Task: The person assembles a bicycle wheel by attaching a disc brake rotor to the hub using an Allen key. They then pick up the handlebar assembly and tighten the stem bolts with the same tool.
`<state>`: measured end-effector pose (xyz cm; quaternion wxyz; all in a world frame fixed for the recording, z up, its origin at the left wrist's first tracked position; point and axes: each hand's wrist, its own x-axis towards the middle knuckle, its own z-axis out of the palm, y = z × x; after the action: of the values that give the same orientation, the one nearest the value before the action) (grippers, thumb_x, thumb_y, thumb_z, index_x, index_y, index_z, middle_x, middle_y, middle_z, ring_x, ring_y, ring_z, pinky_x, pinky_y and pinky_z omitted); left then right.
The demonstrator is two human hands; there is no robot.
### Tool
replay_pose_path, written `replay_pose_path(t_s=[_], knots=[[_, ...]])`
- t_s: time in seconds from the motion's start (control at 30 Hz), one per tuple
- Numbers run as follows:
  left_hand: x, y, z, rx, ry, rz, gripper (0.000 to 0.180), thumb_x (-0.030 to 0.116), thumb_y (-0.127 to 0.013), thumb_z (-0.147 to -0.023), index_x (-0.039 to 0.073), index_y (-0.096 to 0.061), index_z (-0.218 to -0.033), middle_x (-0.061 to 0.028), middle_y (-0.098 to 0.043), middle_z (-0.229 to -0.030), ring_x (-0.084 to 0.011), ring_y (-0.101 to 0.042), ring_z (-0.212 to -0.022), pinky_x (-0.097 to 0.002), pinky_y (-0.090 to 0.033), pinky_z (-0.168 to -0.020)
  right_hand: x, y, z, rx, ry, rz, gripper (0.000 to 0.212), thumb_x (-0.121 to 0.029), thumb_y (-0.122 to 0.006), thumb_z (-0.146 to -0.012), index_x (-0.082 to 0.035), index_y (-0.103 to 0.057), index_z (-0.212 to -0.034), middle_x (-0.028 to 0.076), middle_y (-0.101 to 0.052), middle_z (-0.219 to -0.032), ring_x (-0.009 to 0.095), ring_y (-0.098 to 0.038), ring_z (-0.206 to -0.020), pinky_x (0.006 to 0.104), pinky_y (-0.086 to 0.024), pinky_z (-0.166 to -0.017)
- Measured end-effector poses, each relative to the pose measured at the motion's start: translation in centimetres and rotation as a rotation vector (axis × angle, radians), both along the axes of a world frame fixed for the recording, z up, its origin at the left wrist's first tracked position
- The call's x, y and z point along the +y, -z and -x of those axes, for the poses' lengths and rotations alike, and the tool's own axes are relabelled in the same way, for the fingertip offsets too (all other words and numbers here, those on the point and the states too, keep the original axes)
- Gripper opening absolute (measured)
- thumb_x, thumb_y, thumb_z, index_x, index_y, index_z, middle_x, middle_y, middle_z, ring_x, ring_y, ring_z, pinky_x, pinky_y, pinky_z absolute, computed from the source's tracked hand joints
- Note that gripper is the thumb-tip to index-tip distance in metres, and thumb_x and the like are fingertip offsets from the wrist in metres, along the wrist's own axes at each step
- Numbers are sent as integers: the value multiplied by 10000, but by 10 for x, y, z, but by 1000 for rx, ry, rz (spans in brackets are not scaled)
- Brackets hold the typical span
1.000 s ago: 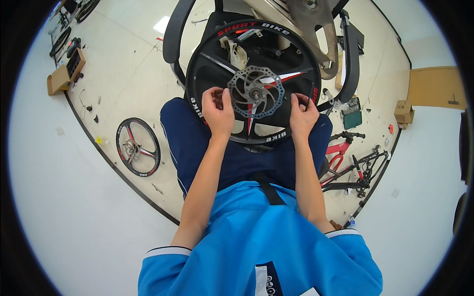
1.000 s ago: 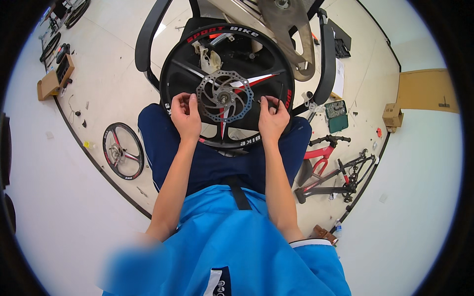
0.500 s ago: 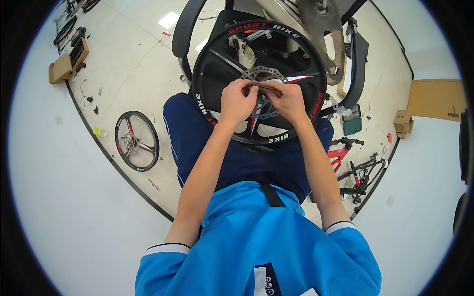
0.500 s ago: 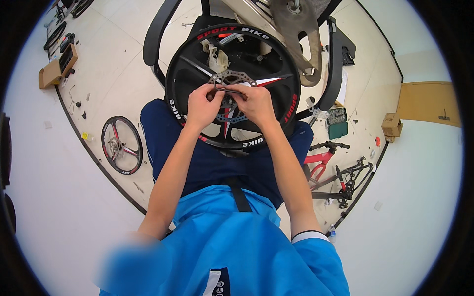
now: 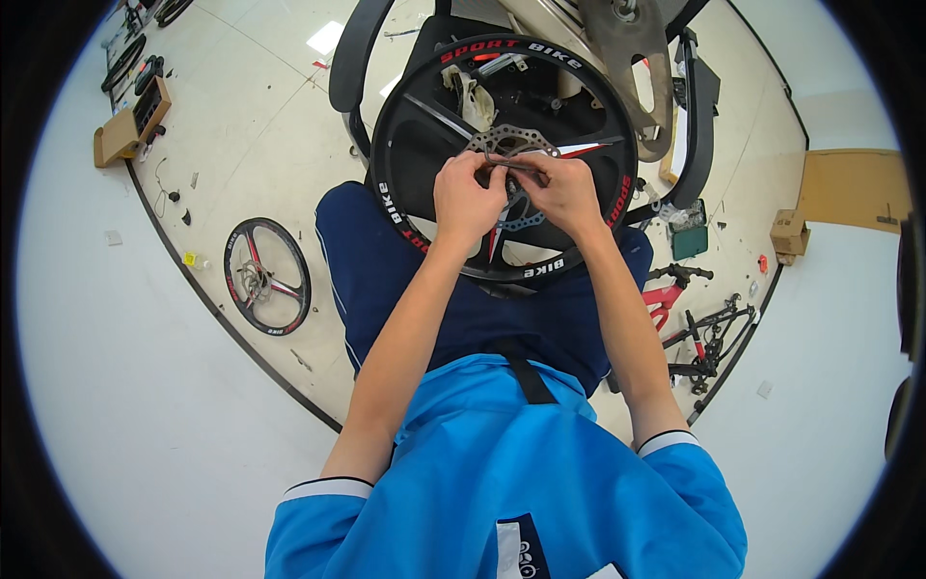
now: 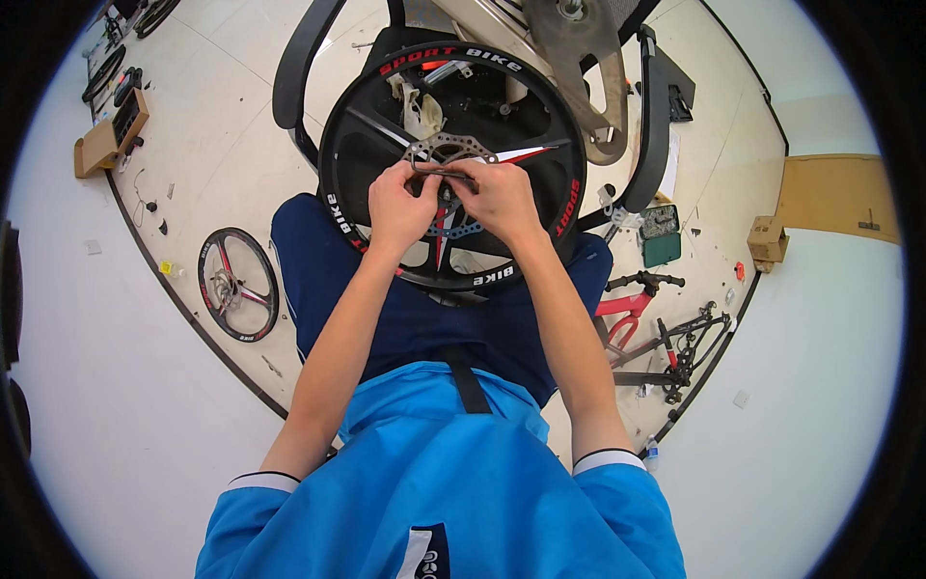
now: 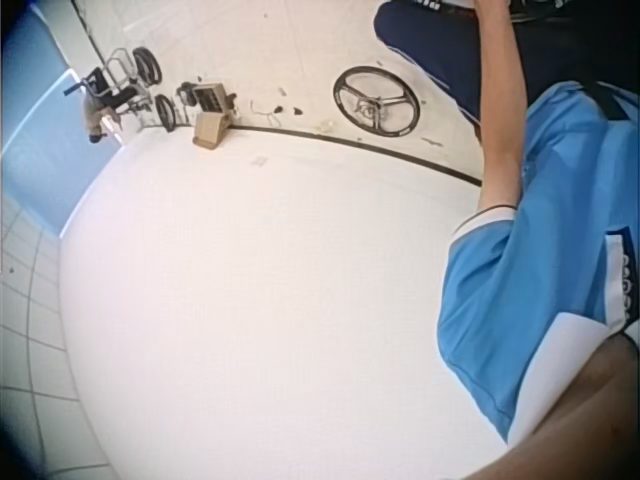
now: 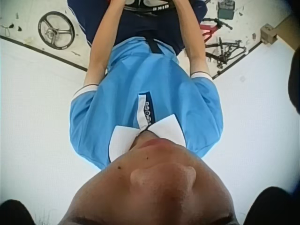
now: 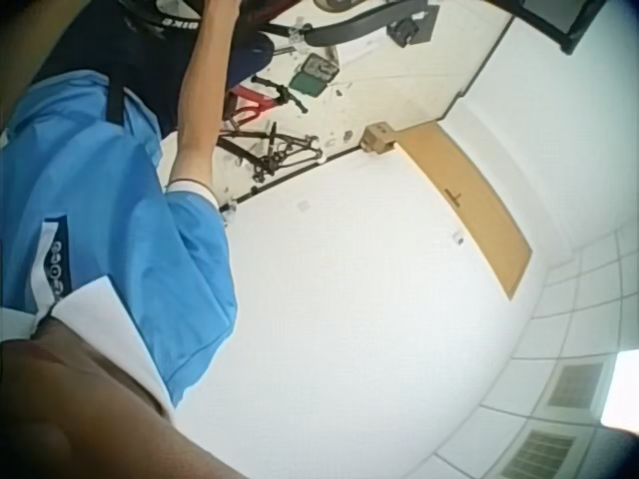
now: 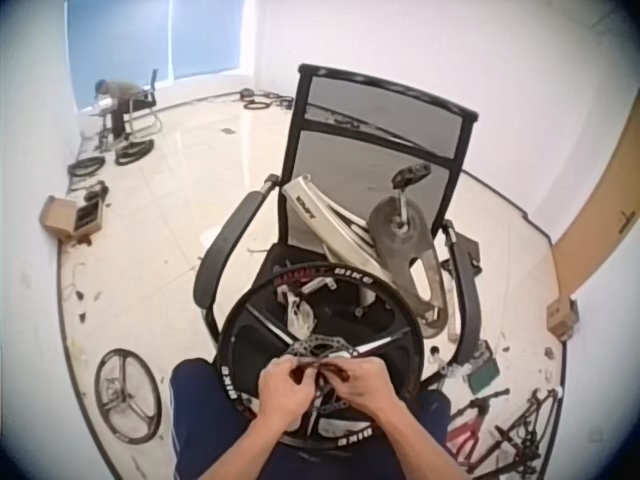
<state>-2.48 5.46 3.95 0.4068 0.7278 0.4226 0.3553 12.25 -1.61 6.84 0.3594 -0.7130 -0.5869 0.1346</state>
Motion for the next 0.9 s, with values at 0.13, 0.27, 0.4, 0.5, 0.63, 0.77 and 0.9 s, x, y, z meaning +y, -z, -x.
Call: replay_pose_path(t_s=[0.13,0.27,0.4,0.5,0.63,0.77,0.9], knots=[[-3,-8,-2,-45,-9,77,104,142,-718,-822,44,-745,-845,-94,-671,-783,-311,-626,-810,-413,-505,-759,1,-17,1,14,-11,97,185,-125,-764,-852,-38,-758,-1015,62,-577,-597,123,-501,-498,274,-413,-506],[-6,-11,-4,-28,-10,13,96,135,-721,-815,47,-750,-841,-90,-678,-790,-306,-633,-837,-416,-506,-761,-5,-2,2,432,51,-118,241,-215,-659,-963,15,-727,-989,-18,-526,-585,99,-450,-482,280,-378,-483],[-4,-9,-4,-19,-39,55,106,138,-719,-814,40,-754,-837,-97,-691,-811,-307,-641,-860,-417,-510,-777,-16,-22,-3,999,140,59,390,-277,-463,-1074,27,-670,-943,-74,-374,-584,47,-304,-512,230,-241,-493],[-3,-9,-5,-8,-40,70,114,138,-718,-815,34,-757,-841,-105,-697,-821,-311,-644,-861,-416,-512,-785,-12,-14,6,923,136,-68,409,-315,-467,-1078,23,-681,-993,-68,-392,-612,27,-329,-547,212,-249,-511],[-3,-11,-4,-19,-35,69,123,137,-718,-816,26,-760,-849,-114,-696,-813,-316,-646,-851,-411,-513,-787,-12,-22,7,623,162,-17,362,-299,-500,-1075,9,-689,-1050,-50,-483,-659,31,-410,-580,220,-315,-525],[-4,-10,-3,-35,-39,43,131,141,-725,-818,23,-765,-861,-120,-698,-812,-319,-647,-848,-408,-514,-784,-10,-13,8,570,86,-2,252,-205,-562,-1047,9,-695,-1062,-8,-603,-706,64,-537,-624,229,-439,-589],[-2,-6,-2,-49,-34,30,133,142,-723,-827,29,-772,-875,-124,-704,-828,-328,-647,-853,-414,-513,-781,-4,-13,10,408,85,17,194,-156,-619,-994,19,-700,-1011,118,-698,-810,172,-660,-671,287,-512,-633]])
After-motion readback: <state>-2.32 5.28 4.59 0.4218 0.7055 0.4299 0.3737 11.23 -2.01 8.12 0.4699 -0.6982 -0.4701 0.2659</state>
